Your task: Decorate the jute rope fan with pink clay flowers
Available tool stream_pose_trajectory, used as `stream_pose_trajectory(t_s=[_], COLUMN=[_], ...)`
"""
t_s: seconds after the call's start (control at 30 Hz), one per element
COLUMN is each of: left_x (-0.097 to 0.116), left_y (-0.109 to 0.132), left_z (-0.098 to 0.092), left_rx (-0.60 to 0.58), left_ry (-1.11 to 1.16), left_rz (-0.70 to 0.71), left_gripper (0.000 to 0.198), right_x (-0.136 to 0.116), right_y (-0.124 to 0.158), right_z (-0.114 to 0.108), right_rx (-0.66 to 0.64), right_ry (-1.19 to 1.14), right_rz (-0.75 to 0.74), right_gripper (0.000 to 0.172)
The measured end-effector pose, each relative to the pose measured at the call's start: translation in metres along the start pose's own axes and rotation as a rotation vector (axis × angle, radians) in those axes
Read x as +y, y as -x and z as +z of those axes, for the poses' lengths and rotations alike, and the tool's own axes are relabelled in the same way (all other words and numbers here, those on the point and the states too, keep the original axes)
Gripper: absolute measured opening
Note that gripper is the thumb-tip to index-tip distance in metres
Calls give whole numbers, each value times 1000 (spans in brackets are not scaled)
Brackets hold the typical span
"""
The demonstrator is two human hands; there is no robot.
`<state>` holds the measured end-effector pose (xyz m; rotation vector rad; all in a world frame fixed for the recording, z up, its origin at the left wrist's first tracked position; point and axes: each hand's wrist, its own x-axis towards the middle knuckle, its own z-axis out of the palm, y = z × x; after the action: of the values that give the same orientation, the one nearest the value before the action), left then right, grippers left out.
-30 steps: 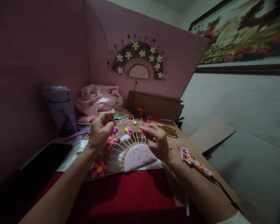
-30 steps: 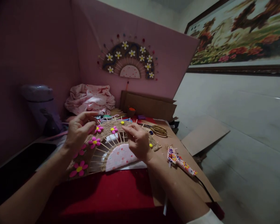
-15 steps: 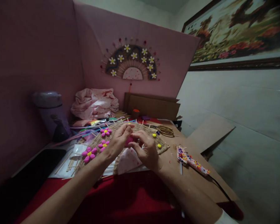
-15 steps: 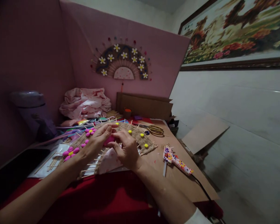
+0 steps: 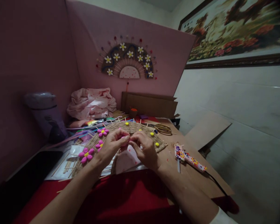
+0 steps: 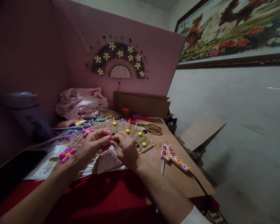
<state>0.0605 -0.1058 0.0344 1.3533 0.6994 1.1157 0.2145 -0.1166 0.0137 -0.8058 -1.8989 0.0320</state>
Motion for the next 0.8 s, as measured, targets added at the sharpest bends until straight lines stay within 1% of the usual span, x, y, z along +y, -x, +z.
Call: stream_pose_trajectory(t_s=[0.13,0.23,0.27,0.37,0.53,0.67,0.8], left_x=[-1,-2,-2,-3,-2,1,1], left_y=[1,2,2,2,3,5,5], left_z=[-1,0,0,1,1,2,2], left_rx=[16,40,49,70,71,63,77], left_ry=[100,86,74,45,-38,-36,-44], left_rz=[5,18,22,33,35,22,33], left_gripper=[24,27,28,31,32,32,34], right_x=[-3,-2,-2,-3,-4,-5,-4], right_y=[-1,-1,-1,-1,0,1,2], right_z=[-1,-2,-2,-1,-2,-2,-2], right_rx=[60,72,73,64,21,41,17], right_ry=[-77,-69,-56,-40,-91,-90,-99], right_rz=[24,75,89,84,65,43,57], right_gripper=[6,16,17,10,10,8,7])
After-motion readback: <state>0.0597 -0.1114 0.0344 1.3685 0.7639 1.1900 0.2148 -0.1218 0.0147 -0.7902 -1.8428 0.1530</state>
